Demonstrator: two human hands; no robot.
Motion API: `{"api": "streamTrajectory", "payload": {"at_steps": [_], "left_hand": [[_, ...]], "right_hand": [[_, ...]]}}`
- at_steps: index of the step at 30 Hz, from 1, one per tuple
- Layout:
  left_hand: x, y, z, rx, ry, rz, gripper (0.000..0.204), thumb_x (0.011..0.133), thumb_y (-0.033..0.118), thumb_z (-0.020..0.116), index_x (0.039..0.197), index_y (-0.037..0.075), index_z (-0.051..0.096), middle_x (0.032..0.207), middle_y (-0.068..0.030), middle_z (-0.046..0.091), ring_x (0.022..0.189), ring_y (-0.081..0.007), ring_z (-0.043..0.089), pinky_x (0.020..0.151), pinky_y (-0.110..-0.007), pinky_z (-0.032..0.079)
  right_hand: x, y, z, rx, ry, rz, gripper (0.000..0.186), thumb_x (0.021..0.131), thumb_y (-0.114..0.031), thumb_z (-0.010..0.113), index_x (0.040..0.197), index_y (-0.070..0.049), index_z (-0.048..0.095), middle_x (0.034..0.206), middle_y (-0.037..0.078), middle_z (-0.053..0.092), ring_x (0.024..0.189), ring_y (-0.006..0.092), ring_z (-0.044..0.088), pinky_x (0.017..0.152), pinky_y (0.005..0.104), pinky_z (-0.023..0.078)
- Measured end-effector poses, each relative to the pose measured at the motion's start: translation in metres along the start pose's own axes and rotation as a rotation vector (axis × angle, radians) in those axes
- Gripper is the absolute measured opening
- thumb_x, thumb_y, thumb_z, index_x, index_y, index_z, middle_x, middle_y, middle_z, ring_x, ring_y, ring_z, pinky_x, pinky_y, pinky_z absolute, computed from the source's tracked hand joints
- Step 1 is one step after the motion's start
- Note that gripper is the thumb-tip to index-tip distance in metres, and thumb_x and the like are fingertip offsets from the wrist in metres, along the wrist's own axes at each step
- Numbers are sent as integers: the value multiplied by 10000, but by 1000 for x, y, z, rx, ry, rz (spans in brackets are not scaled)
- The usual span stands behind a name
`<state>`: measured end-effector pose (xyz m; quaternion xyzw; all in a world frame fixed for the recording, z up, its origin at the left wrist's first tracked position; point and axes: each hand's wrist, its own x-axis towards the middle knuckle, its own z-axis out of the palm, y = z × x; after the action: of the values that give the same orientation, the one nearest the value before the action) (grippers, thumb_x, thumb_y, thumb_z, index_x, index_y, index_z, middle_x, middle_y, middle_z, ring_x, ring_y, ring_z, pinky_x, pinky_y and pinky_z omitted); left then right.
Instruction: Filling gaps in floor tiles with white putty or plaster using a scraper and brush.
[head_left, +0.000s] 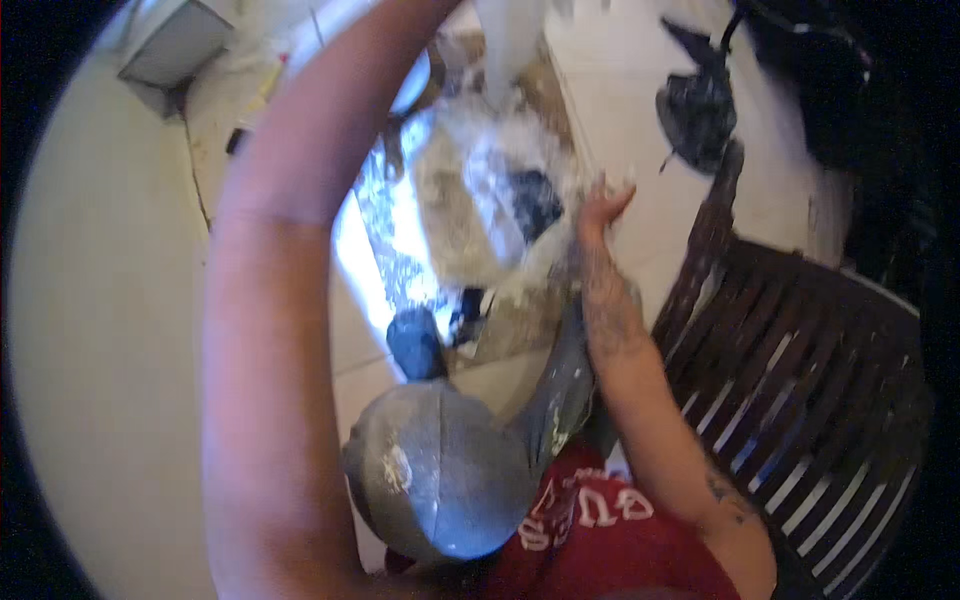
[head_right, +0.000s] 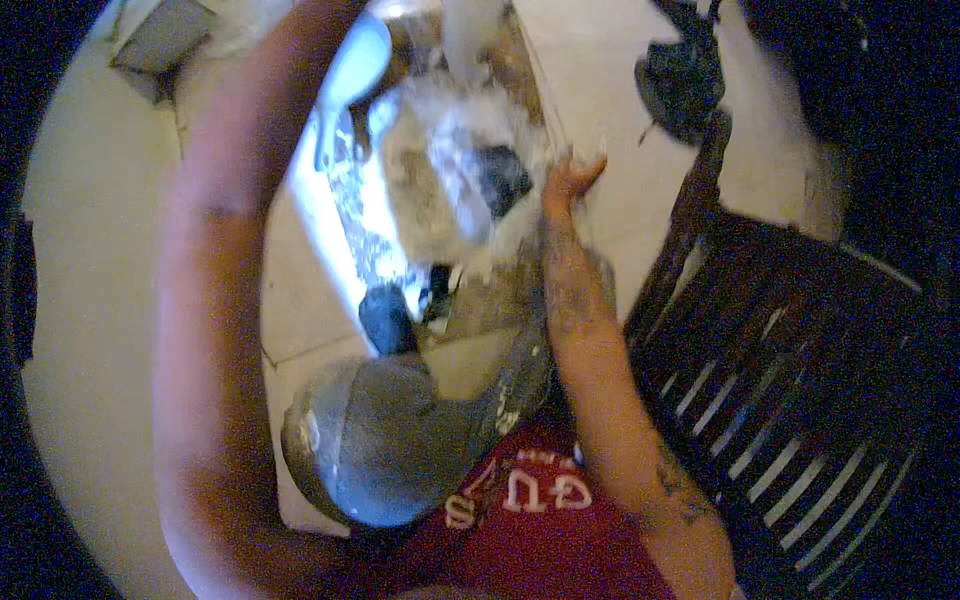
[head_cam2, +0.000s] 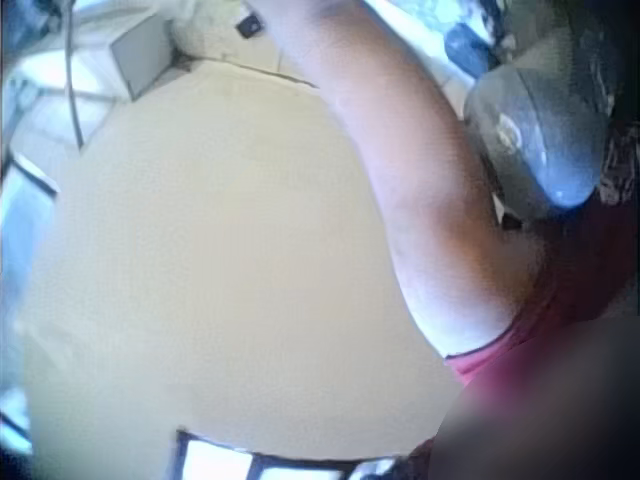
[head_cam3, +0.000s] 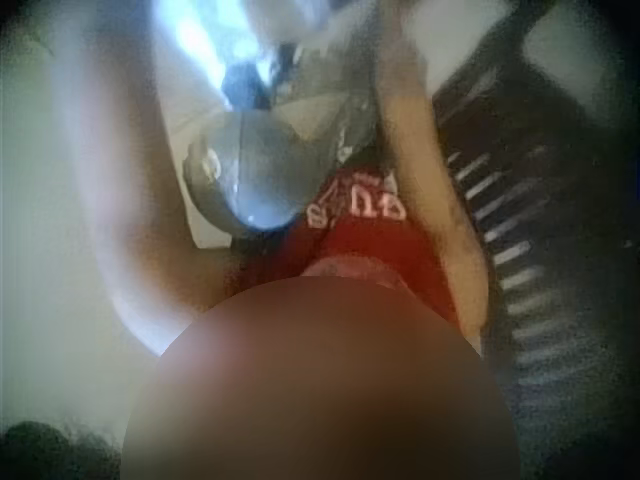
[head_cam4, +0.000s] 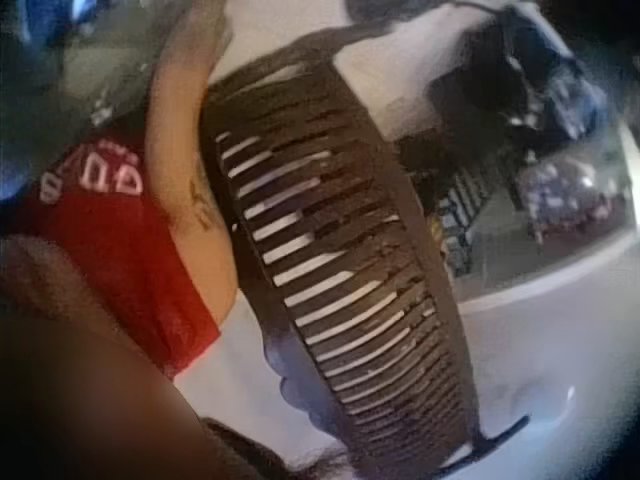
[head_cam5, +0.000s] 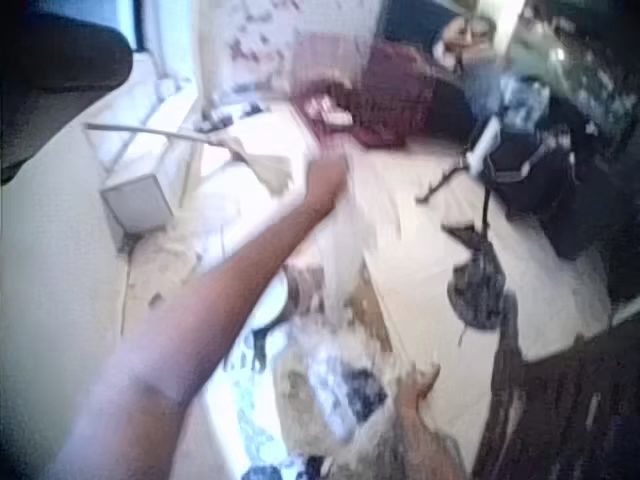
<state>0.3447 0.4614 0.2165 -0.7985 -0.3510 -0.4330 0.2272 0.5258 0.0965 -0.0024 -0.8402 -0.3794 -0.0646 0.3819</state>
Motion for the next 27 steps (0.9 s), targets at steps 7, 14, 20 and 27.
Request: {"api": "streamTrajectory", "payload": {"at_steps": [7,14,20,27], "left_hand": [[-90,178,-72,-342,-360,-334,225,771,161,430,840,-2,568,858,-183,573,822,-315,536,734,-429,420],[-139,189,-180,-1097,-242,-1422,297,769,119,531,1031,-20,535,819,-90,563,621,-133,511,492,-256,438],[-189,154,-218,-1070,-808,-1300,195,737,165,626,861,13,631,661,-95,575,538,-129,519,489,-255,411],[-186,158,-143,-1648,-171,-477,256,843,122,459,1016,-55,522,804,-120,602,708,-234,592,595,-288,481]], "right_hand": [[86,-87,-84,973,-289,544,669,739,-114,631,1243,-15,202,1165,195,428,962,283,508,723,372,473],[85,-91,-42,764,-579,311,706,738,-81,613,1283,-100,164,1124,166,478,887,289,548,699,395,485],[71,-121,-58,1425,-670,774,242,745,-37,532,983,-65,566,859,119,604,866,250,554,886,346,376],[137,-31,-39,1684,-1070,388,300,756,6,455,1054,33,483,1019,161,543,902,228,548,766,309,448]]}}
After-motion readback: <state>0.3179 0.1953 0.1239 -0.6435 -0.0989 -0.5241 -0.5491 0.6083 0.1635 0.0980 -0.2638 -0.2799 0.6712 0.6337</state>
